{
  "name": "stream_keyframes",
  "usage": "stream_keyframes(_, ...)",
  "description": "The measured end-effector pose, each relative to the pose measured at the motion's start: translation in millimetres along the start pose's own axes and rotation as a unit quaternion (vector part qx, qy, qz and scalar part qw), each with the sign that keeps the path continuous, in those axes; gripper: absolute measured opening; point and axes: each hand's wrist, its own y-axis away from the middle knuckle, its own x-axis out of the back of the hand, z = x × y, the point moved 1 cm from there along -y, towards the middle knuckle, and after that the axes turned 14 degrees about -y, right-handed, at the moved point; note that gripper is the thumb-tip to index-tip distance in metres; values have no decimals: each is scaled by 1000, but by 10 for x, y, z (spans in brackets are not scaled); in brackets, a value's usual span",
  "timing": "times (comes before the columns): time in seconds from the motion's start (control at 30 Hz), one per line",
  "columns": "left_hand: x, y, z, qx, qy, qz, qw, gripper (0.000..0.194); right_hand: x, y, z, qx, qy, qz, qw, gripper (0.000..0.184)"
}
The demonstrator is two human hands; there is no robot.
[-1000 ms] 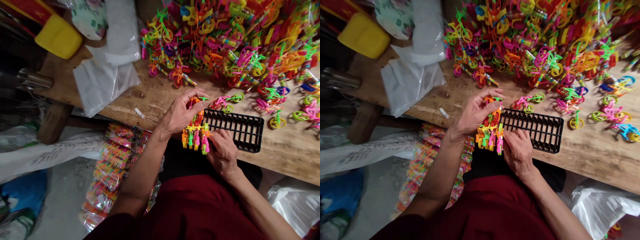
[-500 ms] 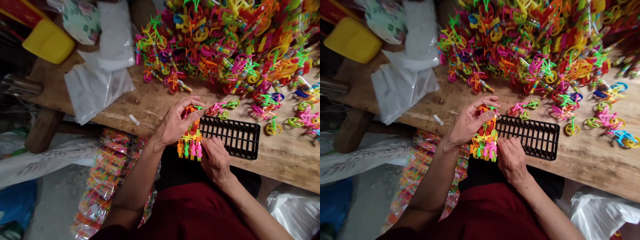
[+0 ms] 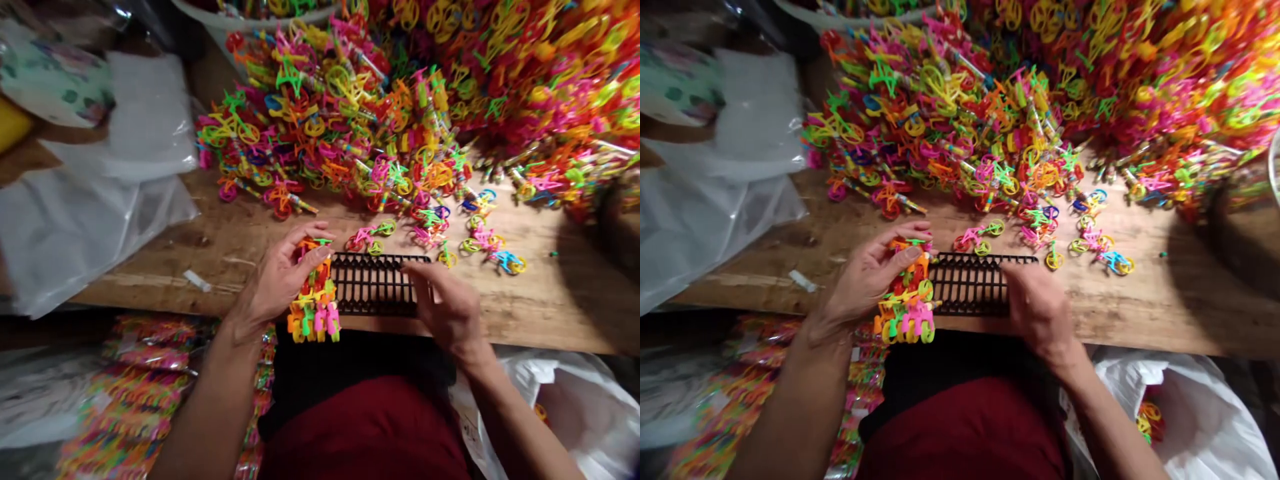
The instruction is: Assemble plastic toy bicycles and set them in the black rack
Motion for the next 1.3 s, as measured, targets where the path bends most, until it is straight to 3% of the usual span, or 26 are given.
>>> stream_keyframes(0.07,0,-3,5,9,9,-2,1000,33,288,-114,273,-55,84,51,994,13)
stream_keyframes(0.13,-1,-5,7,18,16,0,1000,34,462,-241,488,-93,130,62,985,16)
stream_keyframes(0.23,2,-5,10,28,16,-1,999,36,497,-459,602,-106,132,65,984,19)
stream_keyframes(0.33,12,-3,18,30,13,-4,999,37,333,-684,515,-77,106,65,989,20)
stream_keyframes(0.43,22,2,23,33,6,-9,999,37,40,-878,391,-77,118,44,989,24)
stream_keyframes(0.6,27,4,11,38,7,-15,999,37,-468,-1142,386,-225,200,9,954,36)
stream_keyframes(0.7,31,3,1,37,11,-11,999,38,-532,-1235,455,-265,195,-16,944,33)
stream_keyframes(0.83,29,-2,-13,27,10,-20,999,37,-256,-1142,471,-251,151,-17,956,36)
stream_keyframes(1.0,9,-10,-33,15,18,-10,1000,37,66,-744,301,-172,104,7,980,27)
stream_keyframes(1.17,-8,-13,-42,-12,22,-6,1000,44,8,-350,201,-199,-93,28,975,25)
stream_keyframes(1.3,-14,-5,-41,-24,9,2,1000,37,-72,-221,219,-192,-126,63,971,20)
